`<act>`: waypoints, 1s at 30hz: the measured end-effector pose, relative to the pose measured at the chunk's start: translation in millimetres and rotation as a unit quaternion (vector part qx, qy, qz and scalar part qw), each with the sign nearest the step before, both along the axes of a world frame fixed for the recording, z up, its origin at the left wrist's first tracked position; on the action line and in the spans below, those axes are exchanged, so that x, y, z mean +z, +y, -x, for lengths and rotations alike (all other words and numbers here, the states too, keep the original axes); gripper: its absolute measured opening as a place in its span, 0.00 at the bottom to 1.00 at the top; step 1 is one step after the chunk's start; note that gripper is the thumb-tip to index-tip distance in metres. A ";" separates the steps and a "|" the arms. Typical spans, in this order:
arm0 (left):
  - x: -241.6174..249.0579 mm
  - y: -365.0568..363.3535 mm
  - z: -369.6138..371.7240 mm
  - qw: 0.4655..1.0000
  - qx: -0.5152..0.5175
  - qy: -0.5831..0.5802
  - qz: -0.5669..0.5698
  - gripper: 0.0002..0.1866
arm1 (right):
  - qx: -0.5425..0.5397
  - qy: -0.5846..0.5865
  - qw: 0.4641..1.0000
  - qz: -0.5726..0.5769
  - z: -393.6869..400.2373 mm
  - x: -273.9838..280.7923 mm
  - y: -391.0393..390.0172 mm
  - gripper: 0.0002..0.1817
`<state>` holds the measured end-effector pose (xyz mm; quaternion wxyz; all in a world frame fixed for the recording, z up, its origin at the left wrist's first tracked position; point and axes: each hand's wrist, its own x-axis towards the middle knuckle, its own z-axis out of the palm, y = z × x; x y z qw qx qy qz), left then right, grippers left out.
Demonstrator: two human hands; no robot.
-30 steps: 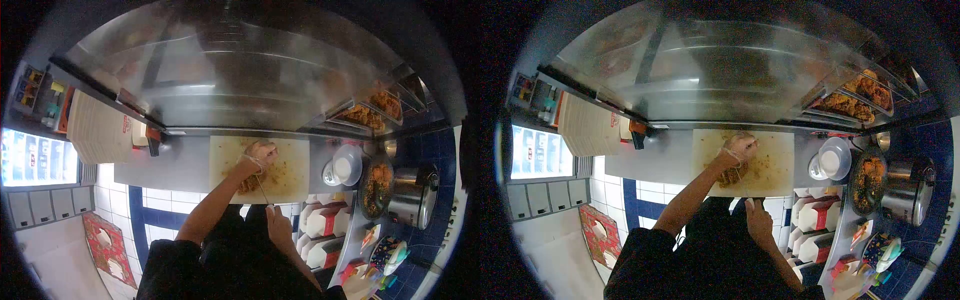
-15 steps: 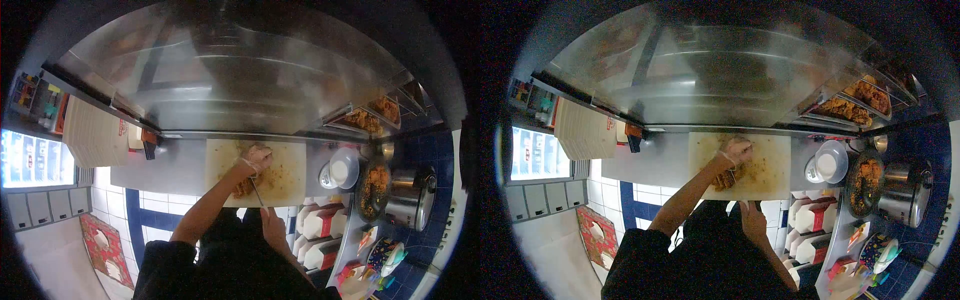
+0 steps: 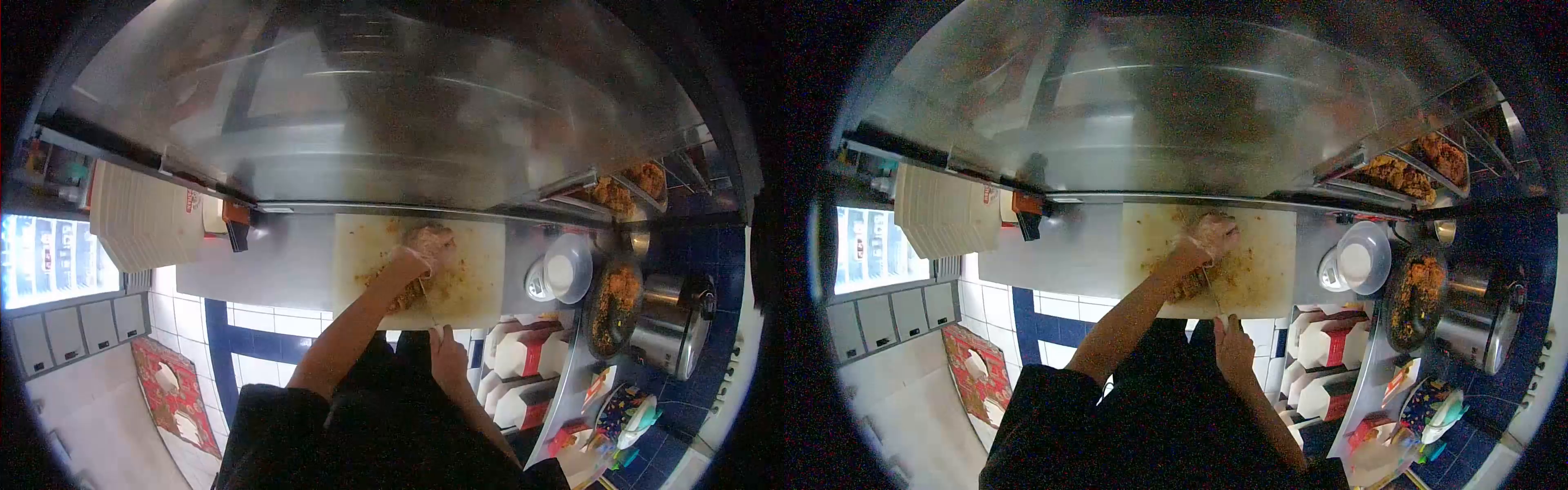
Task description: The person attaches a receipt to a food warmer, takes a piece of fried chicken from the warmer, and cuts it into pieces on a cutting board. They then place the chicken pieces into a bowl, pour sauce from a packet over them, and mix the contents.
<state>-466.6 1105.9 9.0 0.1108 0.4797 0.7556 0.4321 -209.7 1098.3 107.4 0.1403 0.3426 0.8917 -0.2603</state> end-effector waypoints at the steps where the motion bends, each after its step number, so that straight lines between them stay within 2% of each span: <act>1: -37.4 6.3 -1.7 0.998 -0.017 -0.014 -0.060 0.10 | 0.003 0.001 1.000 -0.002 -1.9 3.7 -0.2 0.25; 2: -70.4 13.9 0.3 0.991 -0.036 -0.022 -0.123 0.10 | 0.007 0.000 1.000 -0.003 -1.3 7.4 2.3 0.25; 3: -43.7 15.1 6.3 0.991 -0.033 -0.012 -0.131 0.10 | 0.013 0.003 1.000 -0.008 2.5 10.5 8.8 0.24; 4: 5.6 8.3 5.3 0.999 -0.036 -0.014 -0.035 0.10 | 0.019 0.011 1.000 -0.015 -0.6 11.4 15.9 0.24; 5: 37.8 1.4 5.2 0.997 -0.035 -0.018 0.061 0.10 | 0.104 0.055 0.993 -0.025 -6.5 9.5 26.7 0.24; 6: 44.4 -3.9 5.5 0.998 -0.026 -0.012 0.056 0.10 | 0.190 0.097 0.976 -0.034 -14.3 4.9 39.7 0.23; 7: 50.2 -10.3 6.7 0.999 -0.007 -0.027 0.043 0.11 | 0.239 0.072 0.965 -0.078 -19.7 0.2 56.2 0.22; 9: 77.4 -29.9 6.1 0.999 0.011 -0.039 0.033 0.11 | 0.206 -0.056 0.977 -0.023 1.1 39.9 84.2 0.23; 11: 136.0 -58.1 -0.4 0.976 0.079 -0.092 0.182 0.13 | 0.210 -0.036 0.976 0.034 27.4 87.1 111.8 0.24; 12: 132.7 -72.0 -4.8 0.976 0.075 -0.090 0.185 0.13 | 0.286 0.023 0.958 0.027 30.9 80.0 134.8 0.24; 13: 126.9 -86.9 -9.8 0.987 0.120 -0.007 0.103 0.13 | 0.361 0.082 0.929 0.016 40.1 72.9 153.8 0.25; 14: 123.0 -99.4 -15.6 0.983 0.166 0.075 0.018 0.12 | 0.347 0.073 0.935 0.009 65.5 100.8 151.0 0.27; 15: 122.9 -110.7 -22.2 0.983 0.167 0.076 0.020 0.12 | 0.348 0.074 0.935 0.011 86.4 115.8 147.6 0.27; 17: 124.0 -132.5 -35.1 0.946 0.291 0.015 0.145 0.11 | 0.414 -0.065 0.908 -0.015 121.9 130.0 141.6 0.30; 21: 82.2 -154.4 -61.2 0.926 0.336 -0.054 0.162 0.09 | 0.458 -0.087 0.881 -0.085 151.6 81.3 145.2 0.34; 23: 59.5 -163.0 -69.2 0.930 0.292 0.018 0.224 0.11 | 0.472 -0.056 0.874 -0.102 155.8 62.0 149.2 0.37; 24: 65.6 -160.6 -68.4 0.928 0.296 0.013 0.226 0.11 | 0.477 -0.059 0.871 -0.100 156.6 50.9 152.7 0.37; 26: 73.0 -152.3 -61.7 0.898 0.354 -0.109 0.238 0.14 | 0.484 -0.029 0.869 -0.103 161.3 41.4 157.7 0.38; 27: 70.4 -150.7 -63.7 0.897 0.355 -0.111 0.239 0.14 | 0.485 -0.030 0.868 -0.101 163.8 42.6 158.2 0.38; 29: 72.7 -146.0 -63.9 0.898 0.363 -0.014 0.250 0.16 | 0.477 -0.060 0.873 -0.084 169.4 46.3 157.6 0.29; 30: 76.4 -142.6 -60.7 0.899 0.361 -0.014 0.250 0.16 | 0.475 -0.061 0.874 -0.083 169.7 45.0 156.6 0.29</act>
